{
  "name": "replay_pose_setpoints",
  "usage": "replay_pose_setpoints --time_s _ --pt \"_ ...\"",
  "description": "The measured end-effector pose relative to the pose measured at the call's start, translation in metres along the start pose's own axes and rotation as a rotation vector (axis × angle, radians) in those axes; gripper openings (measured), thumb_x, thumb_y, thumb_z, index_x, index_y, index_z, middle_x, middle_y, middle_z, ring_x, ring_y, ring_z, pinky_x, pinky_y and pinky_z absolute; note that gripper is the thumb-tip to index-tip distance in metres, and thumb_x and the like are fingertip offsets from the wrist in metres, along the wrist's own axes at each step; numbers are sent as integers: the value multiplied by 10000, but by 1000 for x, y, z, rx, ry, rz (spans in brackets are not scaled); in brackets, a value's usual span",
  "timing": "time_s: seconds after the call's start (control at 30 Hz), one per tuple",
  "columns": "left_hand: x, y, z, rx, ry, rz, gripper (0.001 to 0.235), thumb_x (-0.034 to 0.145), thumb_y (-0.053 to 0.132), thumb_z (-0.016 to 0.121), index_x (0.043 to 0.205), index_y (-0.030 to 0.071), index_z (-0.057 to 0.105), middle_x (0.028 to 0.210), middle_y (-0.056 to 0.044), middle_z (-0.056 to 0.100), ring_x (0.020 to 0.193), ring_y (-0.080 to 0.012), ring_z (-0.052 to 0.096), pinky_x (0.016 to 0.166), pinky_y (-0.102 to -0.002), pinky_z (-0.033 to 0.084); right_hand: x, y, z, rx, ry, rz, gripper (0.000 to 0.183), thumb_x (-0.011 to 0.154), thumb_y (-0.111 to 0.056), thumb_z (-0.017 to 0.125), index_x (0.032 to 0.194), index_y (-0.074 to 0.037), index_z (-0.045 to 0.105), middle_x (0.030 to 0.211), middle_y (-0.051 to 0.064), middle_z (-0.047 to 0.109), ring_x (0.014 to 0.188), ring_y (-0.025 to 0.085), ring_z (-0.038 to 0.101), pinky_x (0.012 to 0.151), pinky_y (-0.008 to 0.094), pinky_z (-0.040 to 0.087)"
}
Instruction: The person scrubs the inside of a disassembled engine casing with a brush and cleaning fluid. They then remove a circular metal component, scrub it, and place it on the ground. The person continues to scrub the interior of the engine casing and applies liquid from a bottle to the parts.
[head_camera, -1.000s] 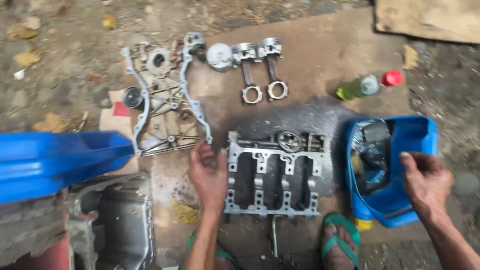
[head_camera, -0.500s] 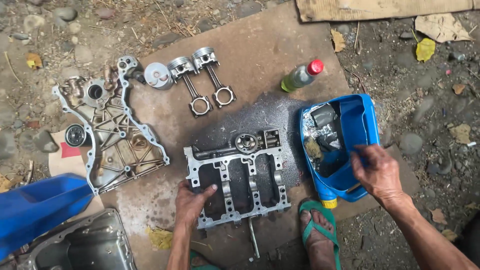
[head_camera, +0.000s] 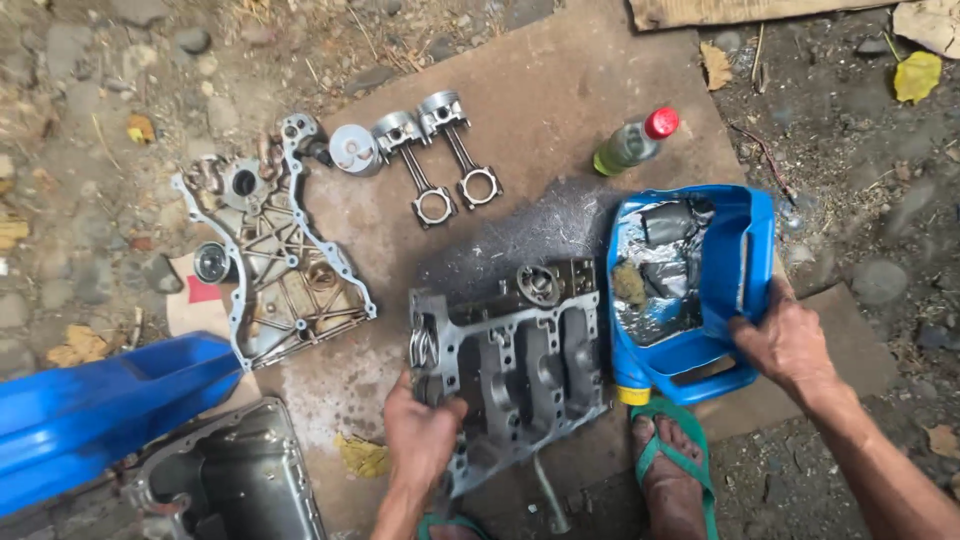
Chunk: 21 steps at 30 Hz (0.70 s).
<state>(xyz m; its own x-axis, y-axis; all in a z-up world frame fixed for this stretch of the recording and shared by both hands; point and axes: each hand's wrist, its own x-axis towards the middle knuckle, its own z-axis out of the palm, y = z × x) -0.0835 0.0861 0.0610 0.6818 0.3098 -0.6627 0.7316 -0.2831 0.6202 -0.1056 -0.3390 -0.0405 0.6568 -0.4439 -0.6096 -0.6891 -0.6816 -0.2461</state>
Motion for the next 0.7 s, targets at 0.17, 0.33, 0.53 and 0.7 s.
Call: replay_pose_setpoints --time_s 0.17,0.33,0.53,0.7 --pt "-46 11 -51 185 182 238 445 571 -64 748 998 60 742 791 -40 806 653 -148 711 614 -265 550 -19 -38 36 108 17 -57 540 802 -269 675 1250 16 573 934 281 730 825 481 712 778 541 577" --pt "-57 -3 -109 22 200 536 578 528 -103 805 1087 -5 696 998 -112 794 868 -175 761 827 -277 594 -33 -78 70 100 -98 -165 625 795 -287 694 1285 25 464 866 262 699 754 457 706 716 544 576" --pt "-65 62 -114 533 371 522 481 611 96 858 1080 79 752 897 -57 814 762 -146 765 695 -275 585 -37 -130 67 17 -78 -344 898 834 -371 700 1573 -26 323 1343 329 549 978 463 709 802 534 631" --pt "-57 98 -105 423 98 250 444 640 -38 704 1064 87 754 690 -31 788 455 -126 538 426 -260 417 -47 -163 101 17 44 -1068 144 852 -143 656 959 -57 612 901 131 607 779 351 628 691 447 539"
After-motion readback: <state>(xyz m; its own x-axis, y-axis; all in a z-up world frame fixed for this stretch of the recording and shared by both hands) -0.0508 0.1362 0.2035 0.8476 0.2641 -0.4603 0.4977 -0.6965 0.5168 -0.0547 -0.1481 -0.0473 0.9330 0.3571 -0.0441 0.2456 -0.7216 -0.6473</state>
